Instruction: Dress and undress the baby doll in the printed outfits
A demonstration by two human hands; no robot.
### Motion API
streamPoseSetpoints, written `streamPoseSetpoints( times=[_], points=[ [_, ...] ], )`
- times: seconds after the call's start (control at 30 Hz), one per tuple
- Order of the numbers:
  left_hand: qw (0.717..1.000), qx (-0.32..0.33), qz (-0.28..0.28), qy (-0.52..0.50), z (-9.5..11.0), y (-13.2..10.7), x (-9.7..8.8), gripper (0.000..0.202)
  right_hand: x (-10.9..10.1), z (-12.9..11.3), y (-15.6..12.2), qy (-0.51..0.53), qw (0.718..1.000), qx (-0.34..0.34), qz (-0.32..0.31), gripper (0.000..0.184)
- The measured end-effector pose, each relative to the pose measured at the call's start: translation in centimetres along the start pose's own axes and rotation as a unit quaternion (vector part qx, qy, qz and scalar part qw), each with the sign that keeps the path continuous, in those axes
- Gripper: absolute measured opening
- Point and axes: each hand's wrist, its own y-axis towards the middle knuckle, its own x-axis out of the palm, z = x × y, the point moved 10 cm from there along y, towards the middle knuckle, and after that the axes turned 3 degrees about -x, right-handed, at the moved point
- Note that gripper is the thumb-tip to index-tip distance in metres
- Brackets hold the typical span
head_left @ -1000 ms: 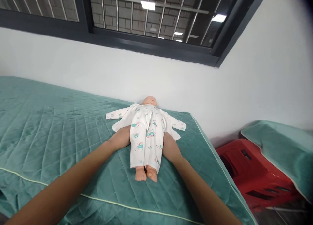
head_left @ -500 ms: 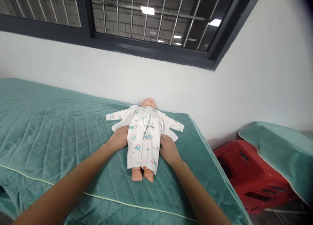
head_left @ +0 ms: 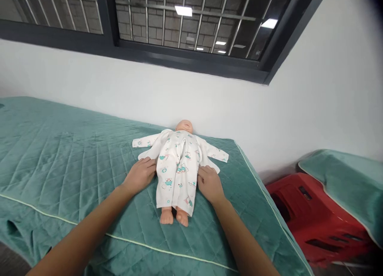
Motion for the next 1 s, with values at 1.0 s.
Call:
streamPoseSetpoints(
  times=[1.0],
  points=[
    [0.851,-0.326,0.029,-0.41,5.4,-8.2,-1.7,0.015,-3.5,-13.7,-3.8,0.034,0.991,0.035,-0.127,0.016]
  ],
)
